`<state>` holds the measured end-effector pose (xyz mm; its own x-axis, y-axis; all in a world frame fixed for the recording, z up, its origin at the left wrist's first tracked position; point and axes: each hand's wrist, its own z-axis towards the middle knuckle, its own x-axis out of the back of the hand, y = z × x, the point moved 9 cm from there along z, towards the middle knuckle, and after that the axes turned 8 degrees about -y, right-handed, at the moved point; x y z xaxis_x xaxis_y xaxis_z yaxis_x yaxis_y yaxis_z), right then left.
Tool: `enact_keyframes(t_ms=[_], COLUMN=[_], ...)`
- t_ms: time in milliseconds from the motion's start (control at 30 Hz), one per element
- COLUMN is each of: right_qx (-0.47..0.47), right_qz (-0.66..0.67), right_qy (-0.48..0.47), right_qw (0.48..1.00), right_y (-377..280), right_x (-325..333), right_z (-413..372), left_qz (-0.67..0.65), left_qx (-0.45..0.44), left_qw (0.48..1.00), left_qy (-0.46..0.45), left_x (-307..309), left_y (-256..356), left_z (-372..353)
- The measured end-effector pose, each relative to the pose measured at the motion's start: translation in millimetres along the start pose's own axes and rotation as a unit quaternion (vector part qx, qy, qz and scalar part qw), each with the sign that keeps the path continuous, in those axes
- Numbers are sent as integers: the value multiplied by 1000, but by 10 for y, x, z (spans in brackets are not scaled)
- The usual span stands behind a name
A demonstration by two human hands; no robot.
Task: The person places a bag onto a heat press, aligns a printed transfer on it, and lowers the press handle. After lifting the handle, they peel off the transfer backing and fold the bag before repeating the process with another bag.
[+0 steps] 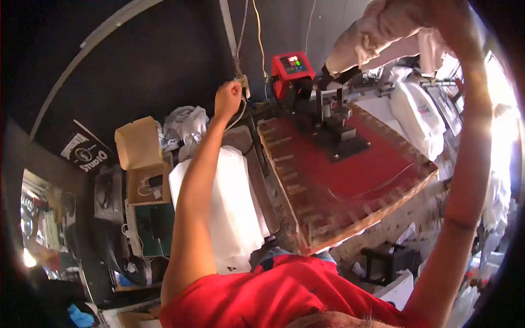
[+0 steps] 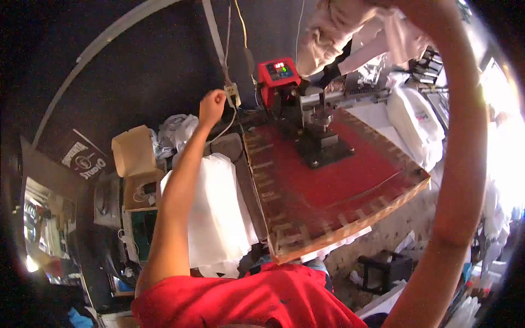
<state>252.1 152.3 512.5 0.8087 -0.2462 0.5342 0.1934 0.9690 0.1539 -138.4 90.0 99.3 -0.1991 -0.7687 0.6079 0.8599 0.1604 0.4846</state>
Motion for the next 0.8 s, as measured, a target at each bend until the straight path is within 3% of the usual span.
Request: enact_keyframes(t_ms=[67, 100, 133, 167, 200, 267, 333, 533, 600, 700, 800], right_qx=[-68, -77, 133, 336, 331, 229, 147, 85, 75, 63, 54], right_qz=[39, 31, -123, -265, -272, -206, -188, -206, -205, -204, -193], right_qy=[-70, -77, -79, -82, -92, 64, 39, 7, 1, -1, -2], right_qw=[994, 994, 980, 900, 899, 949, 970, 975, 976, 977, 980], right_y=[448, 579, 235, 10, 178, 526, 630, 632, 644, 634, 636], right_x=[-105, -78, 2, -115, -165, 143, 58, -73, -97, -118, -178], right_z=[201, 311, 359, 194, 187, 183, 190, 72, 21, -42, -50], left_qz=[50, 93, 136, 163, 189, 246, 298, 249, 213, 142, 104], left_qx=[-47, -28, -14, -10, -4, 79, 102, 71, 39, -79, -30], left_qw=[995, 992, 986, 982, 977, 952, 932, 949, 960, 974, 975], left_qy=[-70, -83, -92, -98, -102, -163, -176, -181, -175, -157, -192], left_x=[-373, -492, -585, -691, -749, -918, -971, -910, -850, -662, -619], left_y=[-346, -473, -544, -689, -739, -945, -1031, -1076, -1251, -1365, -1469], left_z=[372, 505, 617, 790, 918, 1096, 1186, 1166, 1074, 909, 943])
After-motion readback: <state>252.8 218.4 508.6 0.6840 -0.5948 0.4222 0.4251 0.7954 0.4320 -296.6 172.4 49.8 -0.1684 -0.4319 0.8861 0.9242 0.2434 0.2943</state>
